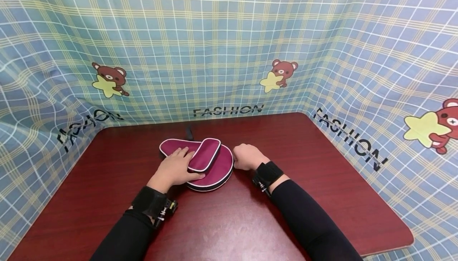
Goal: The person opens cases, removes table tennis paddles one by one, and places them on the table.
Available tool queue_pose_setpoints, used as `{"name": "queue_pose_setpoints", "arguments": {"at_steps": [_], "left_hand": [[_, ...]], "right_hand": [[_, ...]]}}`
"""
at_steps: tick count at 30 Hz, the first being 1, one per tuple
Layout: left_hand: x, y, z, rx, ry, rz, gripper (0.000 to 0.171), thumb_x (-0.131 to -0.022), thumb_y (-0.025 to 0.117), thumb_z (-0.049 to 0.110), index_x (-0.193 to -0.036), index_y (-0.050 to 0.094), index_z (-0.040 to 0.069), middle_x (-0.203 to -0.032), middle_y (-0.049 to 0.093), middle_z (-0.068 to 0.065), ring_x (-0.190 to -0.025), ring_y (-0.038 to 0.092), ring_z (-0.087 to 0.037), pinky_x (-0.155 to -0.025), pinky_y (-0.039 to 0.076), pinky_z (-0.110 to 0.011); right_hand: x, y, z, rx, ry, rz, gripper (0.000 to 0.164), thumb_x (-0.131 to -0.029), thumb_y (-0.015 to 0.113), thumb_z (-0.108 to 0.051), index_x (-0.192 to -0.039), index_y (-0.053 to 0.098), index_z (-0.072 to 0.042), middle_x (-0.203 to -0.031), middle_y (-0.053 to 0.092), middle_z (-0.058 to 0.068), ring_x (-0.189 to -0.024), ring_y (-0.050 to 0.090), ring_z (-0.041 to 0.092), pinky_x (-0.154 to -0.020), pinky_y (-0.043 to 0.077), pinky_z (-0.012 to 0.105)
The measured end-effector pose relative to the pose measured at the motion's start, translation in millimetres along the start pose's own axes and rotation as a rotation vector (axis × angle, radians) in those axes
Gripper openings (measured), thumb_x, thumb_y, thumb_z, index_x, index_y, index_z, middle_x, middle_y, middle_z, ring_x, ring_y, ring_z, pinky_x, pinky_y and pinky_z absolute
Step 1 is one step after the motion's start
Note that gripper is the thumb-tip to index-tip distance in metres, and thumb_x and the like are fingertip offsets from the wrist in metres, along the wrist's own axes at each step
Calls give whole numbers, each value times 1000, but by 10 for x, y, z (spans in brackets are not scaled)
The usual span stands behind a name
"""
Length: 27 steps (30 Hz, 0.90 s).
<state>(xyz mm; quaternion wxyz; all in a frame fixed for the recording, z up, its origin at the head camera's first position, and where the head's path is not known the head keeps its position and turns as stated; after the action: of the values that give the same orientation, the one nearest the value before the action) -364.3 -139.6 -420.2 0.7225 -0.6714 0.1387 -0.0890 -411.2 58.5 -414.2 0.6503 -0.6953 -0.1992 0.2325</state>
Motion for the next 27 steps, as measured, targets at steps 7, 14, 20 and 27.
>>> {"name": "queue_pose_setpoints", "arguments": {"at_steps": [7, 14, 20, 27], "left_hand": [[-16, -13, 63, -36, -42, 7, 107, -58, 35, 86, -135, 38, 12, -137, 31, -17, -125, 25, -36, -97, 23, -51], [-14, 8, 31, 5, 1, -14, 107, -59, 39, 85, -137, 34, 13, -138, 29, -16, -125, 22, -34, -96, 21, -53], [41, 9, -78, 65, 50, -20, 101, -59, 45, 82, -138, 32, 21, -138, 29, -11, -126, 18, -36, -97, 11, -56], [15, -23, -184, 71, 35, 15, 90, -60, 47, 80, -135, 37, 31, -138, 29, -12, -126, 16, -42, -96, 12, -59]], "right_hand": [[32, -37, 6, -2, 7, 0, 18, -69, 64, -20, -57, 51, -18, -52, 42, -6, -46, 40, 12, -42, 32, 28], [40, -19, 26, -10, 26, -4, 17, -71, 64, -20, -59, 52, -19, -55, 45, -6, -49, 42, 12, -44, 33, 28], [30, 41, 18, -3, 7, -13, 18, -73, 62, -24, -58, 51, -21, -55, 46, -7, -50, 43, 12, -44, 34, 28], [31, 2, 40, 0, 10, -11, 18, -72, 62, -22, -58, 51, -21, -54, 46, -7, -49, 44, 12, -44, 35, 28]]}}
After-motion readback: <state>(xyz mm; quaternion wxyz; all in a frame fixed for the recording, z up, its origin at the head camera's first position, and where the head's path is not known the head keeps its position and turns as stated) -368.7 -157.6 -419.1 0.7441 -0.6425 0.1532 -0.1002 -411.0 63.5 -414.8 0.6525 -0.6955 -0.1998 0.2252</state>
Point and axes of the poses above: each hand's wrist, its own x-axis away from the middle knuckle, its own y-axis out of the palm, z = x × y, the point moved 8 cm from there along -x, towards the middle knuckle
